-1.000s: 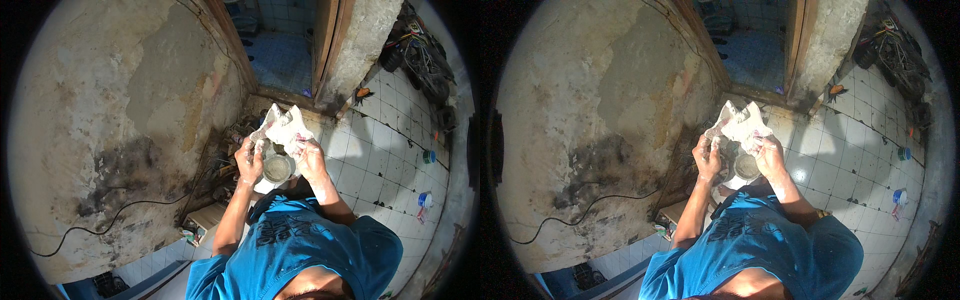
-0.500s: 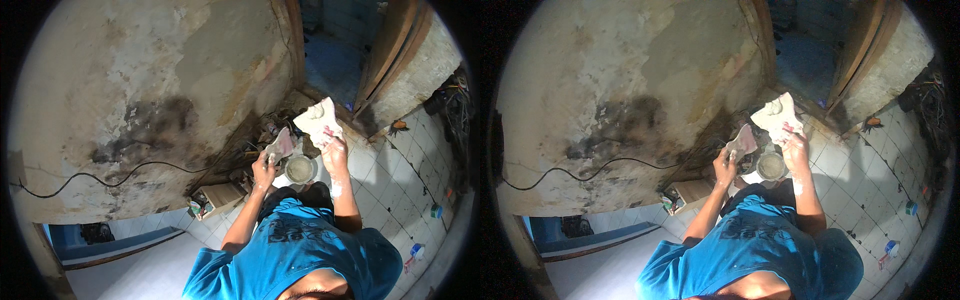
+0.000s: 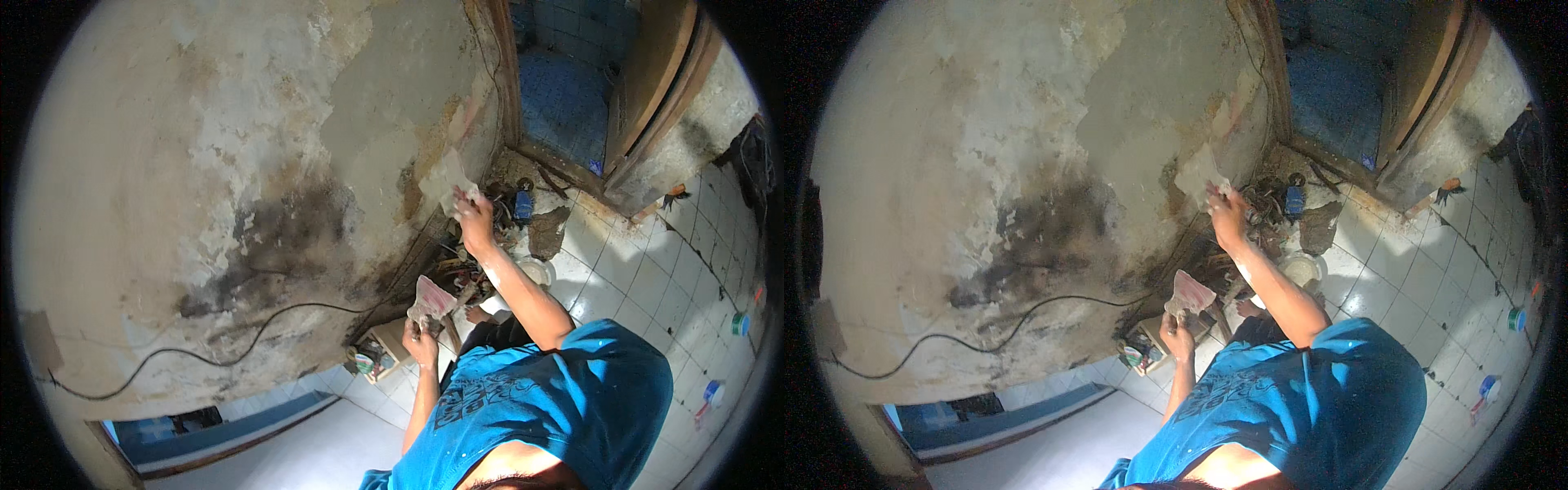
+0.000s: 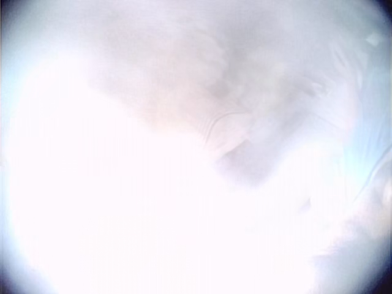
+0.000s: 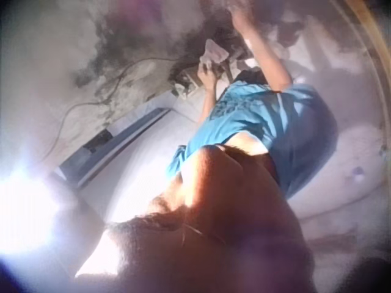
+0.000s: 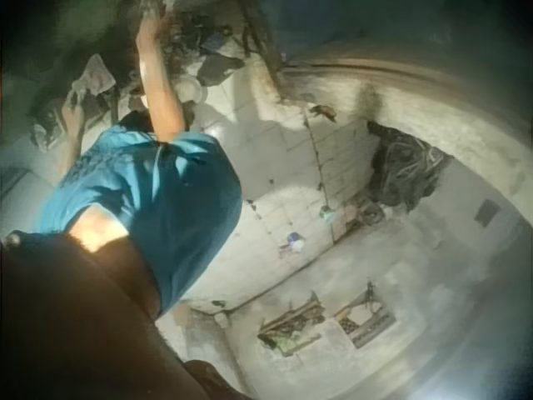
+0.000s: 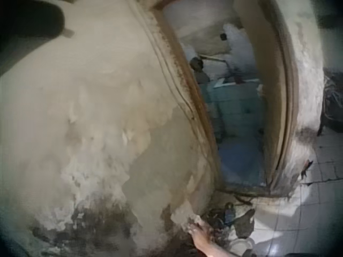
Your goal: The person mixes a white powdery substance with water in a bucket using their hands, then scoops the mixture onto a cloth and applies it to a damaged wall. The person sits on the floor during mixing and stands to apply the material.
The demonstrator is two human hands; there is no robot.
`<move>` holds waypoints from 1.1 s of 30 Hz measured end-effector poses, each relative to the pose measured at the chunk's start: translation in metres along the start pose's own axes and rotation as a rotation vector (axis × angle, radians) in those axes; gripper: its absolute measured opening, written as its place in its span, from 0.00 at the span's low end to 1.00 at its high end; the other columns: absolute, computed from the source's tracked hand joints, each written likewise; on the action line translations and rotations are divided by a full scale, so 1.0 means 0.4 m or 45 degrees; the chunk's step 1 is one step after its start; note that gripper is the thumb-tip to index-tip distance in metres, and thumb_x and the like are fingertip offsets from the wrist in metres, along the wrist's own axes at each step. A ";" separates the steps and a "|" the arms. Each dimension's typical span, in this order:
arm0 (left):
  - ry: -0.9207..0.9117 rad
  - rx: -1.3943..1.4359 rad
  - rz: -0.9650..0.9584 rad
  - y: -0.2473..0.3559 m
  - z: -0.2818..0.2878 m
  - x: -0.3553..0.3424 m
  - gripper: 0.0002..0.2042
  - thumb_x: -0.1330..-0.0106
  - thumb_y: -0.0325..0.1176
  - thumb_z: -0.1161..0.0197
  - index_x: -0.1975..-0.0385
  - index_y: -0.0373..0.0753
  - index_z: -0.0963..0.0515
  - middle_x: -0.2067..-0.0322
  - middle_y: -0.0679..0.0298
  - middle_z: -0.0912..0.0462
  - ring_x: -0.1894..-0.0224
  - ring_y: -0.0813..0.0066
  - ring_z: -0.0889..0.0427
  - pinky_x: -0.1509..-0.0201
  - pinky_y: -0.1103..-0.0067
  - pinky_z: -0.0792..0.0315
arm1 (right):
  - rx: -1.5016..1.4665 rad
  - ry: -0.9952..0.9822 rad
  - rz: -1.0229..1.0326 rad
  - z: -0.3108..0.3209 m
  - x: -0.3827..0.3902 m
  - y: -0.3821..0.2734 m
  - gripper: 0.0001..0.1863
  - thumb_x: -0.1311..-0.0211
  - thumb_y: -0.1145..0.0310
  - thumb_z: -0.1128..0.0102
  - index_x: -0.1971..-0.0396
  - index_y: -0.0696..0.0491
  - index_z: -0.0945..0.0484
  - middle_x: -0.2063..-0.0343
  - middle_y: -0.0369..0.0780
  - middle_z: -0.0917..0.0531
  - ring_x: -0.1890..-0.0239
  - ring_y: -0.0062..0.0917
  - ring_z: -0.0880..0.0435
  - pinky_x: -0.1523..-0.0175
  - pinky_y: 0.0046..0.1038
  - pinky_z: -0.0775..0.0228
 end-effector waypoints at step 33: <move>-0.295 -0.069 0.068 -0.042 0.152 -0.246 0.10 0.29 0.23 0.40 0.52 0.26 0.20 0.58 0.57 0.13 0.56 0.73 0.19 0.50 0.75 0.26 | 1.481 0.119 0.739 -0.551 -0.222 0.080 0.17 0.44 0.75 0.39 0.54 0.66 0.20 0.75 0.59 0.17 0.71 0.53 0.16 0.56 0.47 0.23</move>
Point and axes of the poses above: each hand's wrist, its own x-axis away from the middle knuckle, its own z-axis out of the back of the hand, y = z × x, the point moved 8 cm from there along -x, towards the middle knuckle
